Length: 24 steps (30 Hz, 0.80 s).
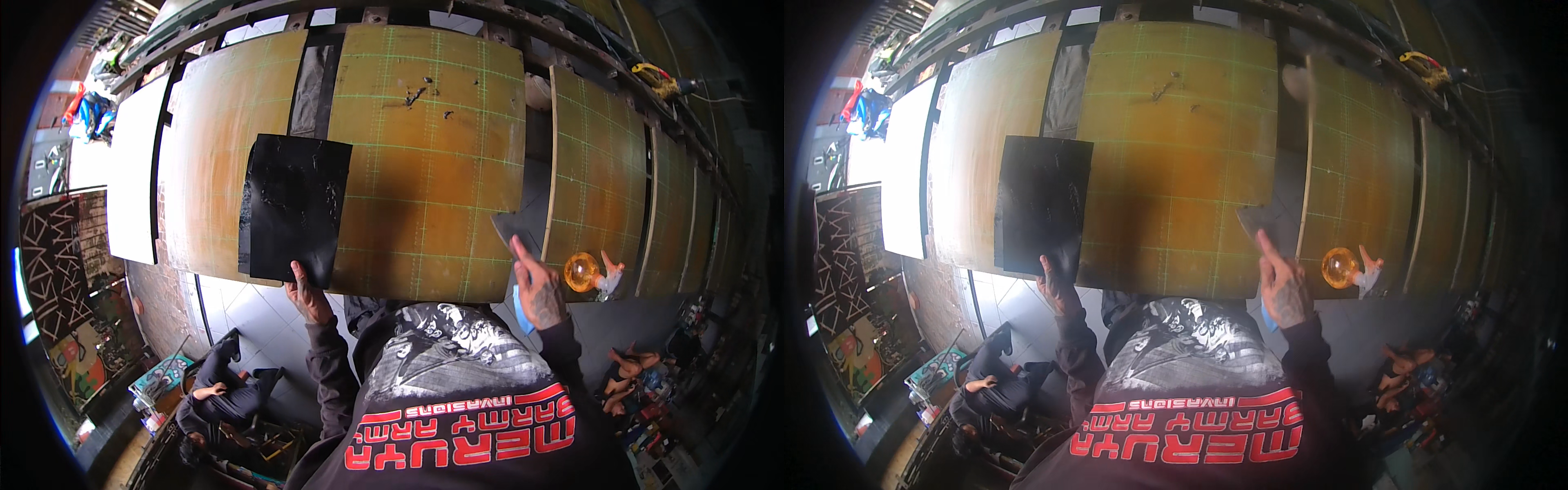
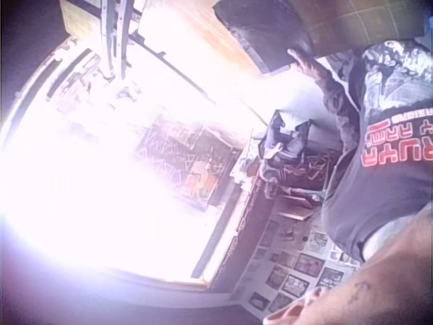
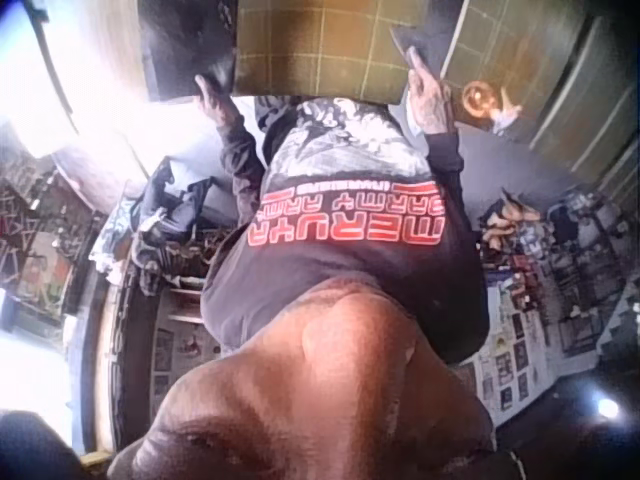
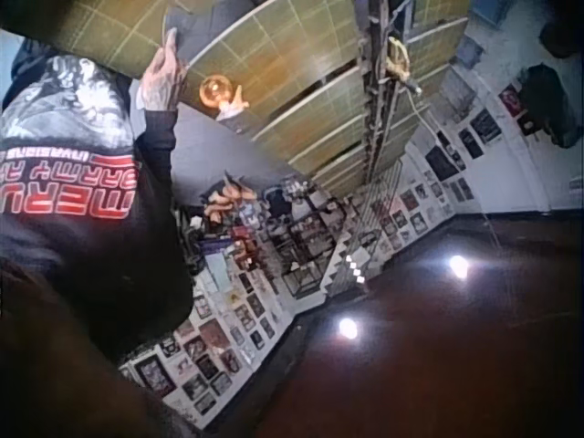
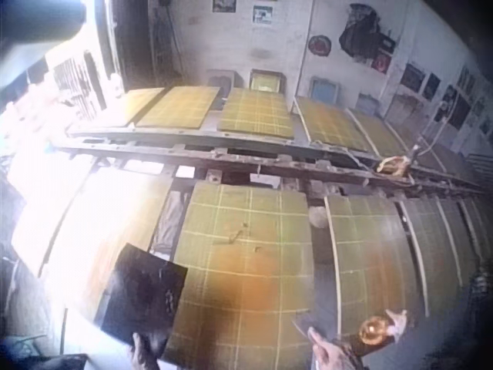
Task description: The person cleans a putty knife and a plastic sheet by scraping off black ink and wiping them with a blue cloth.
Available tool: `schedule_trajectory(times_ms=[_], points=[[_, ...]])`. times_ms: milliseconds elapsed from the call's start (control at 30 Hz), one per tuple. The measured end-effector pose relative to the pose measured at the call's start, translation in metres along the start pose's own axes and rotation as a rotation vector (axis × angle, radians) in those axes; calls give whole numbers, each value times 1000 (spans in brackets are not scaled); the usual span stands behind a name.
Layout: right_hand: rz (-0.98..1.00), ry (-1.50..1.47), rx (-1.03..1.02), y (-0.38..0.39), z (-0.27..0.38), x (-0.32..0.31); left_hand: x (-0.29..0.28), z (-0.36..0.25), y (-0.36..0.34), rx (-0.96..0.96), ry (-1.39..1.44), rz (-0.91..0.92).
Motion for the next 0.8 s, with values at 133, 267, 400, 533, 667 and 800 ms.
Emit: schedule_trajectory(times_ms=[133, 267, 400, 533, 667, 800], points=[[51, 102, 217, 77, -13, 52, 9, 16, -29, 22, -128, 71], [100, 113, 258, 112, -14, 74, 17, 15, -40, 146, -253, 115], [111, 104, 363, 104, -9, 83, 10, 28, -54, 74, -309, 138], [24, 109, 248, 44, 7, 60, 10, 37, -62, -33, -153, 142], [-25, 224, 169, -46, 1, 46, 29, 24, -39, 35, -101, 148], [-28, 323, 126, -161, -25, 28, 30, 29, -35, 89, -105, 77]])
Point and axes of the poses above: each hand's wrist, its own y-axis away from the middle knuckle, its own x-axis out of the palm, z = x × y, the point moved 7 cm from there along -y, towards the middle knuckle, and after that the axes turned 8 degrees about y, right-handed, at the moved point
